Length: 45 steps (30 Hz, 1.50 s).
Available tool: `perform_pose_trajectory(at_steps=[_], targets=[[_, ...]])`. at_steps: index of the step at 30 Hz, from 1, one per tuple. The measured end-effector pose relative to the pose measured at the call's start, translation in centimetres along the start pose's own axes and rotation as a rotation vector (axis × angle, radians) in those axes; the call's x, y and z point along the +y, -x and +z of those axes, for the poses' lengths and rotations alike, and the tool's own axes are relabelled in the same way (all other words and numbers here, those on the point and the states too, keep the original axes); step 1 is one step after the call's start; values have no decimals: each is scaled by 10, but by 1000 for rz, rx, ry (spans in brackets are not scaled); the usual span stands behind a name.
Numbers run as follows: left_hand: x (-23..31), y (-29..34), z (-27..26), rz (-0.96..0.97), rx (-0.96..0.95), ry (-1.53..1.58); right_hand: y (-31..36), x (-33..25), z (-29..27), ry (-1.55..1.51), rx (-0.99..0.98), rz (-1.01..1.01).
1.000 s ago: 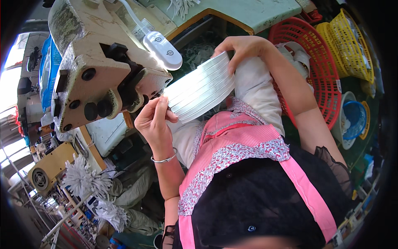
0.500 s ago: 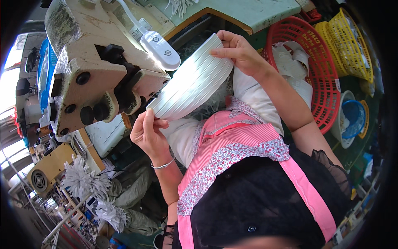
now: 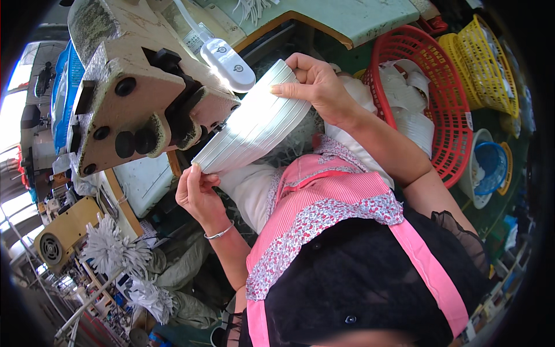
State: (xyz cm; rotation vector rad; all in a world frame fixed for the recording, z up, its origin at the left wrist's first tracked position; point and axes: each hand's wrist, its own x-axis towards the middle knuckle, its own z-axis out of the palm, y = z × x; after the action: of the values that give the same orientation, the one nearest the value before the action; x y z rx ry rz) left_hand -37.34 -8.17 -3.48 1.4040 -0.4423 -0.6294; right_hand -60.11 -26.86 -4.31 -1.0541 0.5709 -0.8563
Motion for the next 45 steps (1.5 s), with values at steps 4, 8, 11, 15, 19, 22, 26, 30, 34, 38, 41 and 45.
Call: perform_pose_trajectory(at_steps=[4,8,11,15,19,22,26,30,34,38,41,45], targets=[[-3,-6,-11,-13,38,-6,3,7,8,17,-8,-27],[-4,-9,-22,-15,55,6,8,11,20,24,-18,-39],[-2,-9,-26,-31,84,-5,12,8,30,24,-6,-25],[-3,-11,-31,-26,83,-7,13,8,36,2,11,34],[-6,-13,-41,-45,136,-5,14,22,44,28,21,26],[-7,-15,-54,-62,168,-17,15,28,56,26,25,-8],[-11,-14,-70,-72,163,0,17,36,72,67,65,12],[-18,-14,-89,-97,178,40,22,25,88,172,72,50],[-28,-14,-106,-141,174,138,25,30,100,181,88,57],[-35,-11,-111,-142,185,171,31,32,109,69,53,90],[-34,-5,-106,-121,25,178,34,38,100,-30,21,100],[-21,10,-70,-59,-81,177,44,40,59,-47,108,41]])
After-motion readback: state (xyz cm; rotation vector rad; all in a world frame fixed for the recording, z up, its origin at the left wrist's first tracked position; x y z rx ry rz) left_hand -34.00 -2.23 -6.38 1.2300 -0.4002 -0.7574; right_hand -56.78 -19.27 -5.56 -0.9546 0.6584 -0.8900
